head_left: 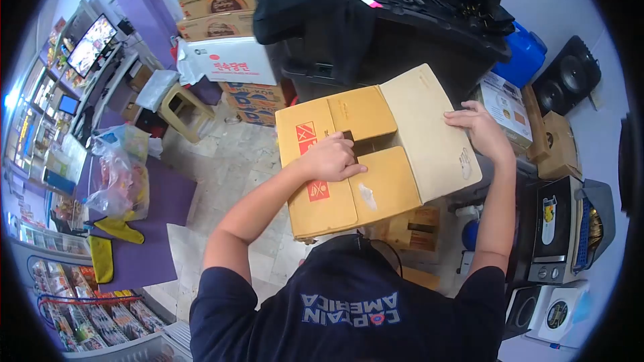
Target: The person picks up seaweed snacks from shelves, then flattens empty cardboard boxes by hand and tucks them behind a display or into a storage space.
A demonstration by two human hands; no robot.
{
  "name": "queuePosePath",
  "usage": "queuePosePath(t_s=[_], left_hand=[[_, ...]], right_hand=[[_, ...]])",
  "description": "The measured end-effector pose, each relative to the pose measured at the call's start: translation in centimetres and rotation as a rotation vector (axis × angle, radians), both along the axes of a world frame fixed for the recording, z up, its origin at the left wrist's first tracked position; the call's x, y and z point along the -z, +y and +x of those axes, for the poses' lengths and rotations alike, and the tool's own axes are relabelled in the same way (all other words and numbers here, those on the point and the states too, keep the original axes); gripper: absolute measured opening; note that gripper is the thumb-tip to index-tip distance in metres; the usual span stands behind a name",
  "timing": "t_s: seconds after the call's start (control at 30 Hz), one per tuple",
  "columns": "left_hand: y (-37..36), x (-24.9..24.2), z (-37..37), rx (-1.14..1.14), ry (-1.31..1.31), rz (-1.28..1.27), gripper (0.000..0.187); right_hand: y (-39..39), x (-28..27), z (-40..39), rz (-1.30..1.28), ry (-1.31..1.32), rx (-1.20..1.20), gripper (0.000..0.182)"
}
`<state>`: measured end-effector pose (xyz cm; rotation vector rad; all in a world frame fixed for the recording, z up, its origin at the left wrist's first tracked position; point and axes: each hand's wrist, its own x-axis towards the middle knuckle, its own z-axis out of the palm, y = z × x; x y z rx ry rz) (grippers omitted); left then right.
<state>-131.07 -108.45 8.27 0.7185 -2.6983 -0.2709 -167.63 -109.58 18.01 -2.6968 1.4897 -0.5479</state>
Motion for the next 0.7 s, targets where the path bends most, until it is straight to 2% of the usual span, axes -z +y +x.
queuePosePath(t_s=[0.03, 0.07, 0.13, 0.2, 0.27, 0.33, 0.37, 0.4, 0.43, 0.47, 0.5, 0.6, 0.63, 0.7], left_hand=[[1.5, -0.2, 1.1, -0.037, -0.035, -0.036, 0.044], [2.9, -0.5, 2.2, -0.079, -0.067, -0.077, 0.044], [5.5, 0.1, 4.5, -0.205, -0.087, -0.103, 0.048], [7.7, 1.2, 6.6, -0.334, -0.123, -0.131, 0.051], [9.1, 3.2, 9.1, -0.484, -0.193, -0.155, 0.052], [11.0, 4.2, 11.5, -0.594, -0.203, -0.172, 0.05], [11.9, 4.3, 12.5, -0.666, -0.251, -0.113, 0.041], [12.7, 4.6, 13.5, -0.705, -0.257, -0.106, 0.038], [13.4, 5.3, 14.6, -0.743, -0.261, -0.097, 0.034], [13.9, 5.8, 15.6, -0.783, -0.263, -0.093, 0.031], [14.3, 6.0, 16.5, -0.859, -0.242, 0.002, 0.027], [15.9, 7.0, 19.0, -0.98, -0.305, -0.005, 0.028], [16.4, 7.1, 19.5, -1.016, -0.285, -0.005, 0.028], [17.2, 7.3, 20.6, -1.071, -0.295, 0.023, 0.028]], right_hand=[[1.8, -1.2, 3.2, -0.095, 0.068, 0.019, 0.029], [3.3, -1.8, 7.4, -0.191, -0.007, 0.006, 0.023], [5.7, -0.6, 14.7, -0.368, 0.12, -0.147, 0.022], [7.1, 1.4, 21.2, -0.371, 0.096, -0.261, 0.018], [7.4, 4.0, 26.1, -0.372, 0.249, -0.346, 0.017], [7.8, 7.1, 30.3, -0.355, 0.383, -0.344, 0.018], [8.0, 8.9, 32.4, -0.349, 0.451, -0.339, 0.018], [8.2, 11.1, 34.7, -0.306, 0.489, -0.317, 0.025], [8.7, 13.6, 37.2, -0.372, 0.524, -0.28, 0.028], [9.3, 14.8, 39.4, -0.443, 0.554, -0.241, 0.031], [10.4, 13.6, 40.9, -0.365, 0.63, -0.268, 0.035], [8.2, 18.3, 44.7, -0.655, 0.493, -0.416, 0.038], [8.4, 18.4, 45.6, -0.623, 0.568, -0.459, 0.04], [8.7, 18.6, 47.3, -0.693, 0.547, -0.48, 0.039]])
